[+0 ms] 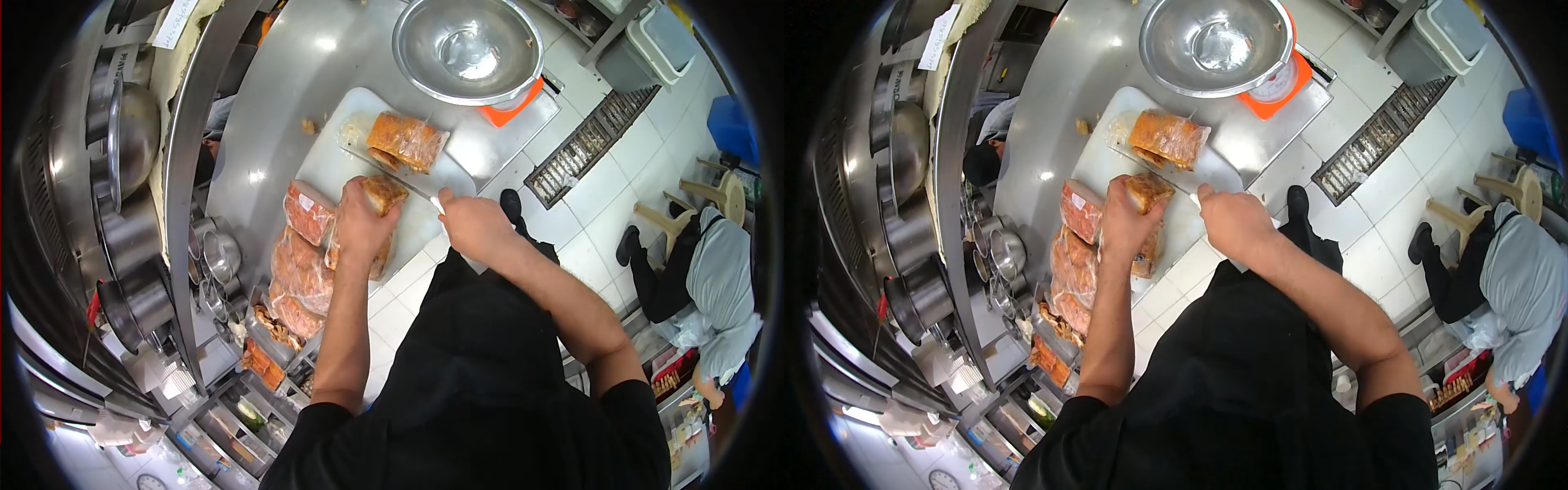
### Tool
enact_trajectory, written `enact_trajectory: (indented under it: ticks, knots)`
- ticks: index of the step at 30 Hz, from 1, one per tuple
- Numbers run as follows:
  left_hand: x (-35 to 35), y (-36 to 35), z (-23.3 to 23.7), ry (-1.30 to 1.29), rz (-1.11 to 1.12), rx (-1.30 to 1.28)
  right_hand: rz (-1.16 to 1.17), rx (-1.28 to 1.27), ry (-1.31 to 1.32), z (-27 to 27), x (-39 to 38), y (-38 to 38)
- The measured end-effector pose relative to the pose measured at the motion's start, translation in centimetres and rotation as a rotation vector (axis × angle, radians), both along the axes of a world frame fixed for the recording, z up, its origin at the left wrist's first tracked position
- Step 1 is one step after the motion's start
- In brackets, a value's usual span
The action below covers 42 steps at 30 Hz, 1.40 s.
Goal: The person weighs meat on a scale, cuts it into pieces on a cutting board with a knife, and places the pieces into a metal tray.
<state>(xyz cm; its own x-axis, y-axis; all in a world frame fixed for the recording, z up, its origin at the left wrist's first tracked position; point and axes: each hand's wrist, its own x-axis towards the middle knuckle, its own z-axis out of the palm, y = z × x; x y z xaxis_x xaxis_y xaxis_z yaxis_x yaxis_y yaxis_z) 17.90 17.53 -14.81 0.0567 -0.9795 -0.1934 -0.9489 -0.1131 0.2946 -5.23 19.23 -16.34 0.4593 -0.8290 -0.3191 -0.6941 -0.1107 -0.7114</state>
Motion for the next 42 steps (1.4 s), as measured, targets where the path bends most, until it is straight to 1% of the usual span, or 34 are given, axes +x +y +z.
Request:
enact_trajectory:
  ticks: [4, 6, 8, 11, 15, 16, 21, 25, 28, 31, 34, 37, 41, 42]
  knots:
    - [0.2, 0.3, -0.2, -0.011, -0.002, -0.020, 0.003, -0.052, 0.053, 2.9, -0.4, 1.2]
    - [-0.1, 0.2, 0.0, -0.042, -0.002, -0.013, 0.024, -0.124, 0.100, 4.5, -0.8, 2.0]
    - [-0.4, 0.2, 0.2, -0.046, 0.040, 0.047, 0.049, -0.175, 0.121, 5.2, -1.1, 3.1]
    - [-0.6, 0.2, 0.4, -0.059, 0.047, 0.079, 0.035, -0.008, 0.114, 6.7, -1.1, 4.2]
    - [-1.0, -0.1, 0.7, -0.063, 0.046, 0.073, 0.090, -0.035, 0.207, 7.6, -0.7, 5.7]
    - [-0.9, -0.1, 0.6, -0.044, 0.047, 0.054, 0.117, 0.003, 0.225, 7.9, -0.8, 5.5]
    - [-1.1, 0.0, 0.4, 0.050, 0.064, -0.017, 0.080, -0.023, 0.211, 7.1, -0.2, 5.3]
    - [-0.9, 0.1, 0.1, 0.038, 0.045, -0.039, 0.050, -0.010, 0.136, 6.9, 0.8, 4.2]
    - [-0.9, 0.2, 0.0, 0.020, 0.056, -0.030, 0.031, -0.014, 0.139, 5.6, 2.6, 3.1]
    - [-1.1, 0.2, 0.0, 0.015, 0.078, -0.023, 0.095, -0.032, 0.188, 5.5, 2.9, 2.8]
    - [-1.0, 0.1, -0.3, 0.028, 0.063, -0.032, -0.011, -0.036, 0.158, 6.3, 1.5, 4.3]
    - [-0.7, 0.1, -0.7, 0.049, 0.035, -0.047, 0.077, -0.004, 0.226, 7.3, 0.3, 4.8]
    - [-0.5, 0.0, -0.5, 0.048, 0.005, -0.050, 0.000, -0.068, 0.109, 4.6, 2.0, 3.7]
    - [-0.7, 0.0, -0.4, 0.040, -0.003, -0.053, 0.008, -0.091, 0.118, 3.7, 2.8, 3.2]
